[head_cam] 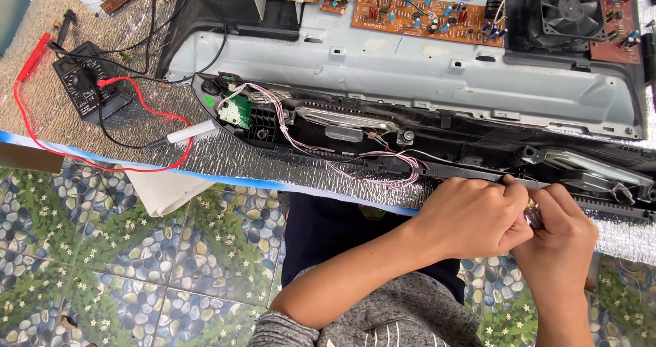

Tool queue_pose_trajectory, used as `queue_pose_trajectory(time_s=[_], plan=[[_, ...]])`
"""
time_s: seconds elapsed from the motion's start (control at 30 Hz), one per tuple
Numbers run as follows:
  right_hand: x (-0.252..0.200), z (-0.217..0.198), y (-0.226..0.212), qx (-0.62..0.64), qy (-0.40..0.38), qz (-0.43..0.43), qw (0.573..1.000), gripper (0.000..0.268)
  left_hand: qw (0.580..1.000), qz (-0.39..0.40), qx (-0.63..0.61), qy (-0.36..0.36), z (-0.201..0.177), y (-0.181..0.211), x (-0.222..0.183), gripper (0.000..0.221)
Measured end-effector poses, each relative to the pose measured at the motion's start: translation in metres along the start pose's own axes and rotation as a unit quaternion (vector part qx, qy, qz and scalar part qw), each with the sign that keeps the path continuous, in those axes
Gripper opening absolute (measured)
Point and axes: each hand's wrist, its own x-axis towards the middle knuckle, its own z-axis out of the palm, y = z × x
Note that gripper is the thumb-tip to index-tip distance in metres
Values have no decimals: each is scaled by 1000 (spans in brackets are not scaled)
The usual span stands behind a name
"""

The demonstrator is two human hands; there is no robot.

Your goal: Disassembling internal components of a television, specifically removing speakers and disconnecting wiring.

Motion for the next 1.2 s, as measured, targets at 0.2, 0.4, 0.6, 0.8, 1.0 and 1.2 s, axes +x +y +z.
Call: queue_pose_trajectory(time_s=[0.2, 0.4, 0.6, 0.8, 1.0, 1.2], plan=[[5, -5, -16, 4, -17, 16, 1000, 42, 999, -3, -44, -26, -9, 2, -2, 16], [12, -9, -25, -3, -2, 21, 1000, 18, 993, -72, -51, -84, -71, 30, -46, 10], [13, -11, -27, -11, -4, 18, 1000, 18, 970, -170, 109, -134, -108, -8, -122, 8], [13, -12, -29, -6, -6, 21, 1000, 21, 975, -201, 93, -39, -118, 4, -110, 10], [30, -33, -46, 40, -87, 73, 993, 42, 962, -202, 74, -166, -104, 0, -116, 15], [17, -55, 0, 211, -30, 76, 974, 45, 978, -177, 85, 65, -133, -21, -128, 13]])
